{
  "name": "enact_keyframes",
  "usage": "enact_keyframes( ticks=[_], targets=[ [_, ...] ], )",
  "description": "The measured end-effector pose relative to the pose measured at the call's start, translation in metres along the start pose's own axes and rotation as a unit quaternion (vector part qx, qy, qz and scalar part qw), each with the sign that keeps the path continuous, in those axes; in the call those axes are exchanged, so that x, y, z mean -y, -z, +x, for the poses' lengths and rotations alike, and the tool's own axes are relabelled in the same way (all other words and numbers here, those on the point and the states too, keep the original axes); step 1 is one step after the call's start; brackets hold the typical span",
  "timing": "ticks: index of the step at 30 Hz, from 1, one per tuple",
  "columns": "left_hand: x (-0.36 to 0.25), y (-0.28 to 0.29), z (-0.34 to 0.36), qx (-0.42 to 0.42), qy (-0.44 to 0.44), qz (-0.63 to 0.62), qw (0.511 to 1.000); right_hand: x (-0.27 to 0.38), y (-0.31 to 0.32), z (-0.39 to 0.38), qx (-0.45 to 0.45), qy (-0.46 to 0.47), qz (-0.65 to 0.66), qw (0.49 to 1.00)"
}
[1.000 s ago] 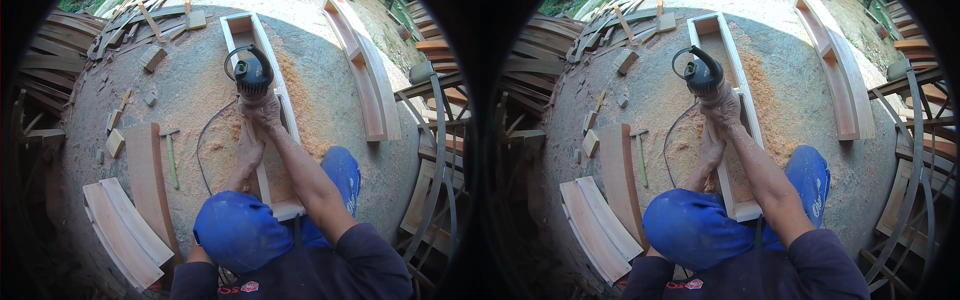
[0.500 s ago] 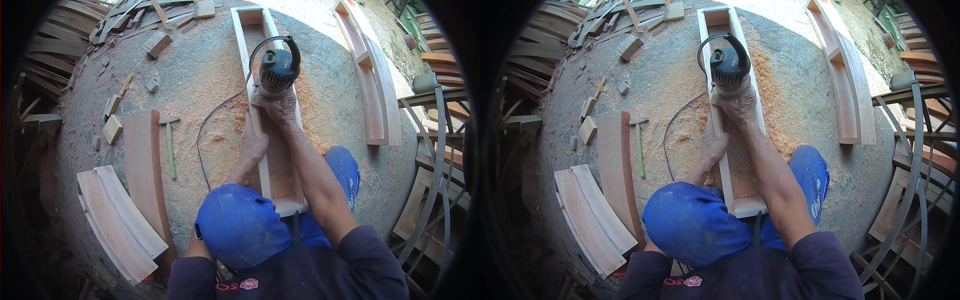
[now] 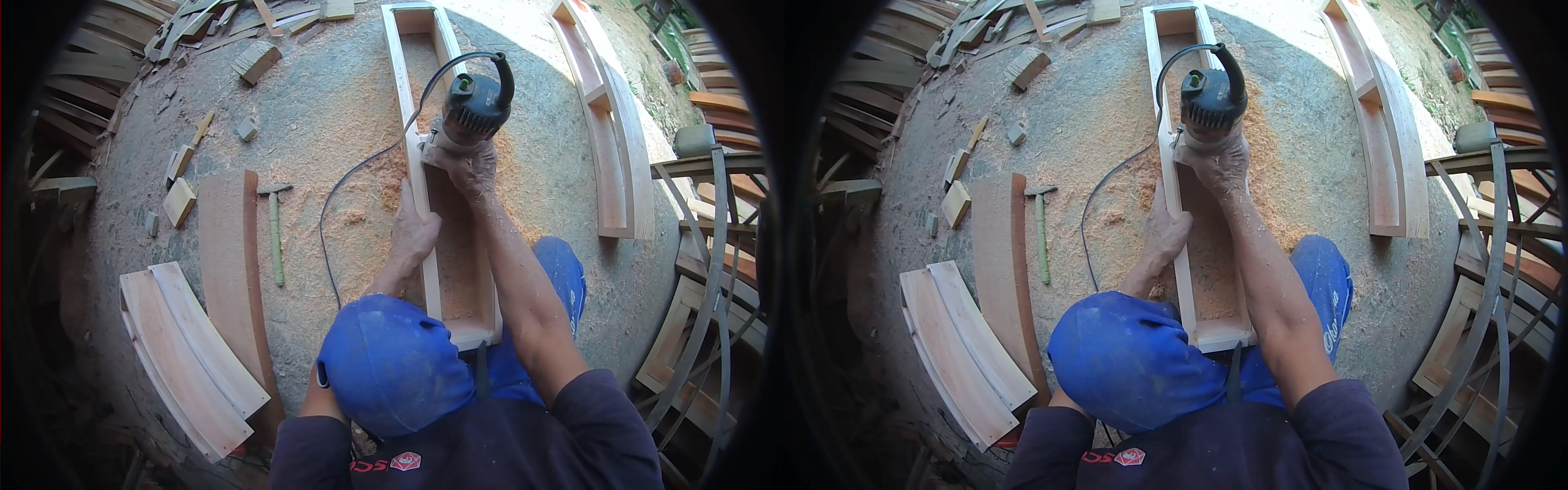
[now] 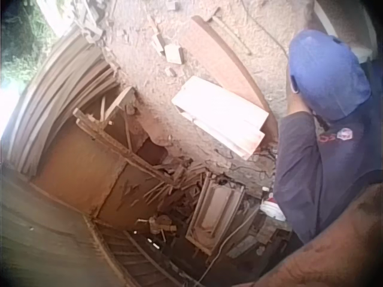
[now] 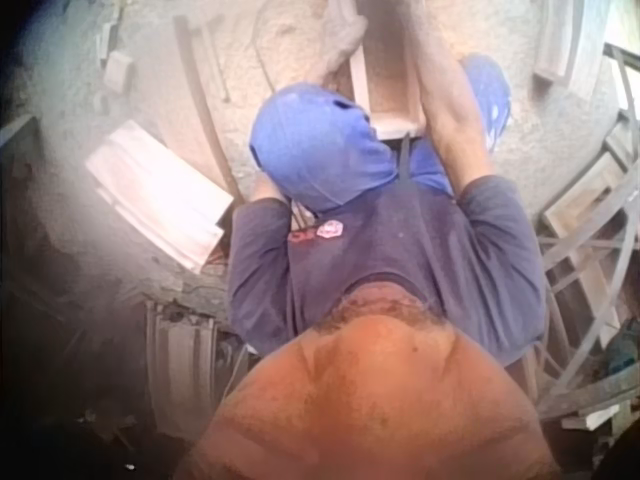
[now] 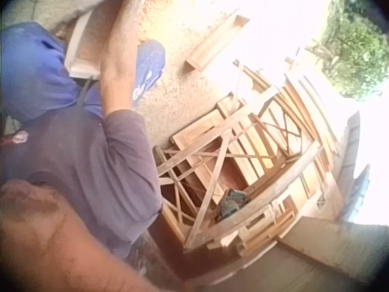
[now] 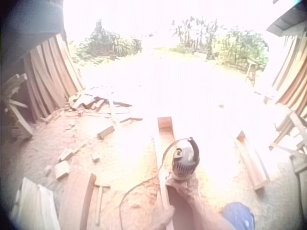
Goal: The person uses a router to carve the inner and outer edges of a wooden box on the ground. They move the tool along the wood while holding the box steady by hand, creating sawdust across the floor.
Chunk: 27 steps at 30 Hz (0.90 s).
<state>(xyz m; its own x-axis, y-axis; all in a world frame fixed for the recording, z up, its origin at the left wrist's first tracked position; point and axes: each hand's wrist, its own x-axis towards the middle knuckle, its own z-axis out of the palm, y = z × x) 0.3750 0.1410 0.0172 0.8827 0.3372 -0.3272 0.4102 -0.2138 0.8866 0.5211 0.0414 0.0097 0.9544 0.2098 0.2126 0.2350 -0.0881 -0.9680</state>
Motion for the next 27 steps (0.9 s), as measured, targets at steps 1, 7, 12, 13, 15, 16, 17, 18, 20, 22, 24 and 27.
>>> enact_keyframes(
  ticks=[1, 7, 12, 13, 15, 16, 17, 18, 20, 22, 24, 27],
  targets=[
    [0.000, 0.000, 0.000, 0.001, 0.000, 0.001, 1.000, 0.002, 0.001, 0.000, -0.007, -0.006, 0.012, 1.000],
    [0.000, -0.001, 0.000, -0.003, -0.012, -0.010, 1.000, 0.003, 0.004, 0.000, -0.013, -0.019, 0.015, 1.000],
    [0.002, -0.001, 0.000, -0.009, -0.018, -0.017, 1.000, 0.001, 0.008, 0.000, -0.017, -0.021, 0.009, 1.000],
    [0.002, -0.001, 0.000, -0.007, -0.013, -0.014, 1.000, 0.001, 0.009, 0.000, -0.018, -0.028, 0.018, 0.999],
    [0.001, -0.003, 0.000, -0.004, -0.010, -0.012, 1.000, 0.001, 0.014, 0.000, -0.020, -0.027, -0.008, 0.999],
    [0.002, -0.003, 0.001, -0.004, -0.012, -0.013, 1.000, 0.002, 0.014, 0.000, -0.020, -0.025, -0.021, 0.999],
    [0.002, -0.003, 0.001, -0.005, -0.013, -0.015, 1.000, 0.002, 0.015, 0.000, -0.023, -0.021, -0.011, 0.999],
    [0.002, -0.003, 0.001, -0.005, -0.012, -0.009, 1.000, 0.003, 0.015, 0.000, -0.027, -0.017, -0.002, 0.999],
    [0.005, -0.002, 0.002, -0.009, -0.008, 0.006, 1.000, 0.005, 0.014, 0.000, -0.025, -0.020, 0.000, 0.999],
    [0.007, -0.003, 0.002, -0.017, -0.023, 0.001, 1.000, 0.005, 0.018, 0.001, -0.017, -0.034, -0.020, 0.999],
    [0.008, -0.004, 0.003, -0.011, -0.023, -0.008, 1.000, 0.003, 0.020, 0.001, -0.030, -0.024, -0.003, 0.999],
    [0.000, -0.002, 0.002, 0.006, -0.006, -0.014, 1.000, 0.001, 0.026, 0.002, -0.032, -0.027, -0.013, 0.999]
  ],
)
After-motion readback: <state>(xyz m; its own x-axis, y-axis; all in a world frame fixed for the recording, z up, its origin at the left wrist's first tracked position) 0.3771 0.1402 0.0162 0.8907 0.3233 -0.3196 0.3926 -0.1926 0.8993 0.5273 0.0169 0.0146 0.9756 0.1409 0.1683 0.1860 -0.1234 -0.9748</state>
